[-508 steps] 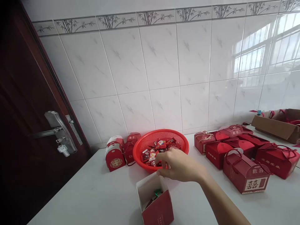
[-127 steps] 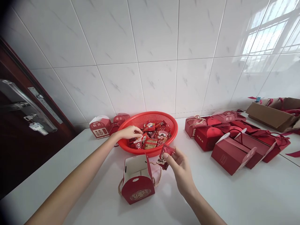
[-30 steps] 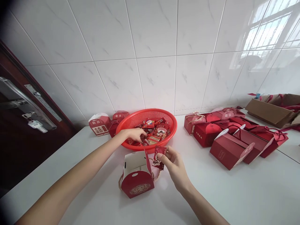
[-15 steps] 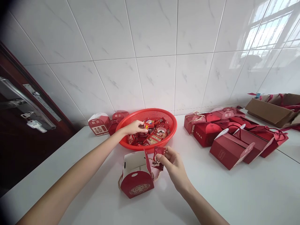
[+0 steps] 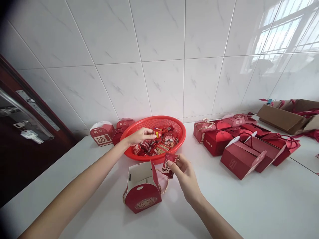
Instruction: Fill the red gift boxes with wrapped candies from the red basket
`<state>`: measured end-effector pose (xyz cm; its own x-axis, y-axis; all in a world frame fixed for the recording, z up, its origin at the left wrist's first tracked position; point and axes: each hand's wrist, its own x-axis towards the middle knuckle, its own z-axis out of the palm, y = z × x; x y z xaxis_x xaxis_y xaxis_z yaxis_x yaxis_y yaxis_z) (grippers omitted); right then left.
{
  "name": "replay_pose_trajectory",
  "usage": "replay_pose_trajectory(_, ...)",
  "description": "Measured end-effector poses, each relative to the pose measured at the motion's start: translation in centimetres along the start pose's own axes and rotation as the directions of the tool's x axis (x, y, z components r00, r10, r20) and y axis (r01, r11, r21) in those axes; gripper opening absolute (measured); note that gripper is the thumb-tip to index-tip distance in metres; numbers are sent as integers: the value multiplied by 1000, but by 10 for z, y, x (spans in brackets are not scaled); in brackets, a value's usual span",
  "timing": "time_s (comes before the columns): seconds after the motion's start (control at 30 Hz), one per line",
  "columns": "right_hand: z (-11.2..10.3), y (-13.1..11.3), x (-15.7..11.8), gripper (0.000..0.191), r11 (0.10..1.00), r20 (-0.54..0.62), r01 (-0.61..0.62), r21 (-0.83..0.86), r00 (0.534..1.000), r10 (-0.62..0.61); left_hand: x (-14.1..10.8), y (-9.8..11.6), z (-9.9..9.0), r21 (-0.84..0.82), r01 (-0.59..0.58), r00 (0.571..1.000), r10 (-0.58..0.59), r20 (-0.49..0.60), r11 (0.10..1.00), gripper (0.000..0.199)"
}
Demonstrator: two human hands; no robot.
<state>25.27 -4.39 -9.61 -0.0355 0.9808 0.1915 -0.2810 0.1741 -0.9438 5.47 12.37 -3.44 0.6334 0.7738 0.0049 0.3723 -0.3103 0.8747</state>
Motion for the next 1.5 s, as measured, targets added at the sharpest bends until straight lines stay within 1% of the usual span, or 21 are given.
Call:
replay_pose_trajectory(0.07,0,-1,1,24,999,-15,32,18,999,-32,-5,8,9,-51,-32,999,33,9,998,41)
replay_pose_trajectory(0.17,-1,-3,1,23,997,-52,76,31,996,-75,-12,23,24,-185,-71,996,78,32,980,42)
replay_pose_trajectory(0.27,-3,-4,0,23,995,-87,100,22,991,-98,-18,40,35,-224,-89,986,118,118,971,33)
replay_pose_trajectory(0.33,-4,-3,0,23,994,-102,106,13,989,-104,-20,49,40,-203,-111,978,143,151,973,28)
replay_pose_trajectory(0.43,-5,-2,0,24,994,-113,109,12,988,-107,-22,58,43,-139,-139,975,160,157,981,23)
replay_pose_trajectory(0.53,-4,-2,1,26,994,-104,107,13,989,-105,-23,63,42,-53,-140,974,147,170,989,23)
replay_pose_trajectory(0.63,-4,-3,2,26,994,-79,110,1,991,-109,-26,65,39,4,-122,967,118,228,992,25)
replay_pose_trajectory(0.73,-4,-4,2,24,993,-71,118,-8,991,-118,-26,62,39,33,-136,960,124,252,990,31)
replay_pose_trajectory(0.87,-3,-3,1,24,994,-74,108,0,991,-108,-24,56,44,44,-169,958,154,242,985,38)
replay_pose_trajectory(0.97,-3,-4,1,27,996,-57,90,11,994,-89,-23,56,46,87,-167,963,143,230,982,39)
replay_pose_trajectory(1.03,-3,-5,1,27,996,-59,93,8,994,-92,-21,57,43,132,-158,969,127,212,979,44)
replay_pose_trajectory(1.1,-4,-6,1,26,995,-77,102,2,992,-102,-15,55,35,157,-142,978,115,172,977,47)
replay_pose_trajectory(1.17,-4,-6,1,26,994,-92,106,0,990,-105,-5,48,23,194,-107,992,92,85,975,49)
replay_pose_trajectory(1.2,-4,-6,2,26,994,-94,105,0,990,-104,0,42,16,248,-69,998,67,19,966,50)
replay_pose_trajectory(1.23,-4,-6,2,26,995,-94,105,1,990,-104,6,34,10,358,-19,998,37,-44,934,50)
replay_pose_trajectory(1.27,-4,-5,2,26,994,-92,105,0,990,-105,12,27,5,412,12,999,10,-50,911,46)
replay_pose_trajectory(1.33,-4,-4,2,25,995,-88,103,-4,991,-103,22,11,-2,491,52,998,-59,-1,870,34)
replay_pose_trajectory(1.4,-4,-4,2,25,995,-86,95,-9,992,-95,31,-2,-3,566,72,988,-136,72,822,21)
replay_pose_trajectory(1.43,-4,-4,2,25,996,-87,90,-13,992,-91,36,-7,-3,604,80,981,-169,92,793,22)
replay_pose_trajectory(1.5,-4,-3,2,25,996,-90,85,-19,992,-86,43,-12,-1,675,100,971,-219,93,731,45)
